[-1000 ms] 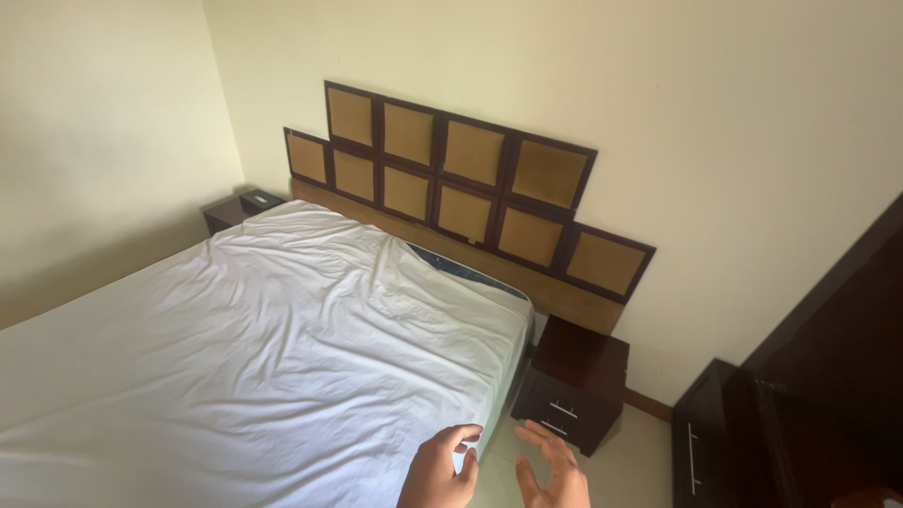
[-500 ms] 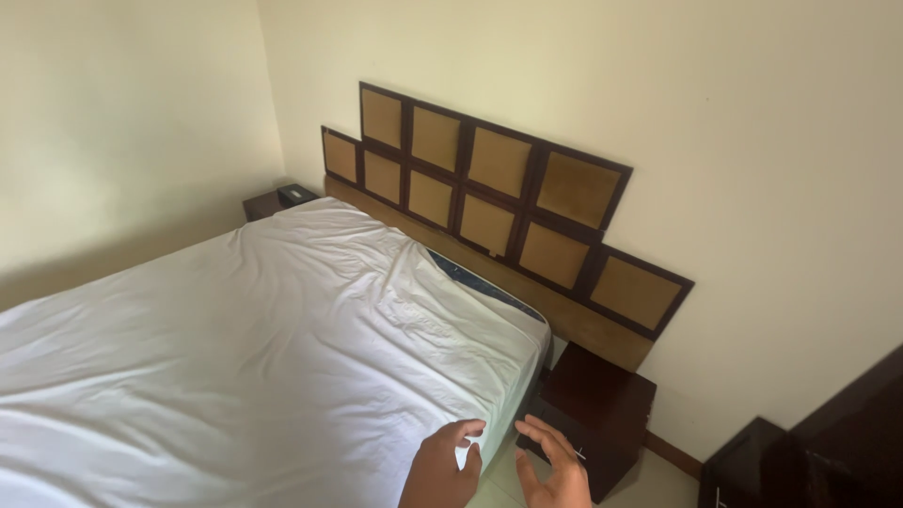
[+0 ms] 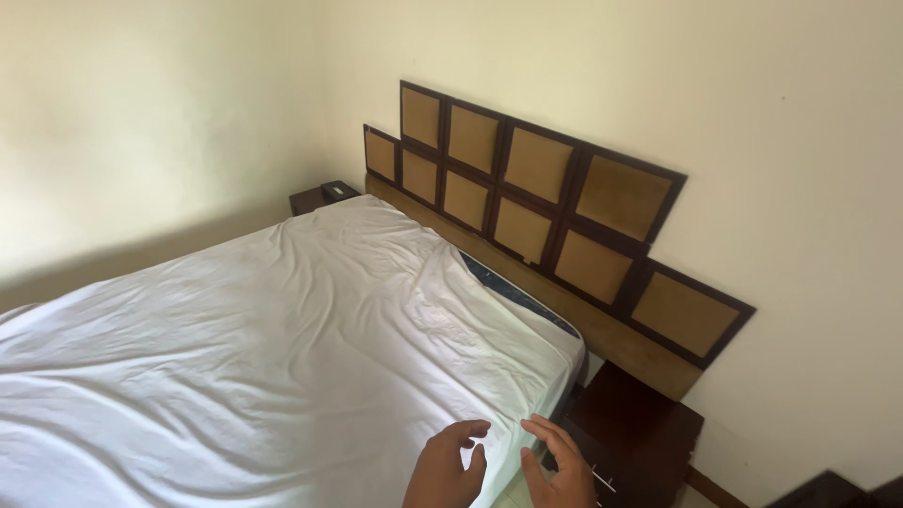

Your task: The person smooths a white fitted sheet over a mattress, tucking the edges and pressing down to remove wrinkles. The person moves around the bed to adjust the sheet on all sides.

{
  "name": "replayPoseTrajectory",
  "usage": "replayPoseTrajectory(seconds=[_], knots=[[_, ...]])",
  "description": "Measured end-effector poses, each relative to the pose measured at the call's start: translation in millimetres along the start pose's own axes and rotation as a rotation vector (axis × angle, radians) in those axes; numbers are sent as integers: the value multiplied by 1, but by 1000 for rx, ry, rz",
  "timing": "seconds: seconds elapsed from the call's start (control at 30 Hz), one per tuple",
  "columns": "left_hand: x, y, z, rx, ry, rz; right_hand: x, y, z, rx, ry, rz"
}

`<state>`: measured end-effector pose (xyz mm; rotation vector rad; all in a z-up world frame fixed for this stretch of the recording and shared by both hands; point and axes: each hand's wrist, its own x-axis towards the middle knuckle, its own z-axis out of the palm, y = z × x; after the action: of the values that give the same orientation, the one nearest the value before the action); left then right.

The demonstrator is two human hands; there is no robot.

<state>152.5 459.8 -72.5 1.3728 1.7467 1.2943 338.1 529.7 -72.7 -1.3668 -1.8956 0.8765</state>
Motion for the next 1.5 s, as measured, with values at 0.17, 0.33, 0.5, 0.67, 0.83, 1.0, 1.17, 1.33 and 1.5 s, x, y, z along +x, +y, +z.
replayPoseTrajectory(seconds=[0.17, 0.33, 0.5, 0.67, 0.83, 1.0, 1.17, 1.33, 1.5], knots=[[32, 9, -18, 0, 13, -40, 32, -11, 15, -13, -22, 6], [76, 14, -27, -16, 16, -25, 71, -31, 20, -36, 3, 5], [106, -10, -43, -50, 21, 34, 97, -35, 37, -2, 42, -62], [126, -28, -75, -21, 218, 65, 122, -47, 60, 21, -35, -83], [135, -31, -102, -14, 280, -35, 150, -56, 88, 65, -70, -191], [149, -44, -113, 30, 374, -80, 192, -52, 116, 100, -142, -299], [149, -49, -121, 78, 475, -138, 223, -66, 139, 144, -187, -468], [150, -36, -121, 93, 652, -180, 258, -75, 152, 176, -315, -546], [137, -20, -110, 79, 764, -322, 259, -102, 153, 222, -473, -554]])
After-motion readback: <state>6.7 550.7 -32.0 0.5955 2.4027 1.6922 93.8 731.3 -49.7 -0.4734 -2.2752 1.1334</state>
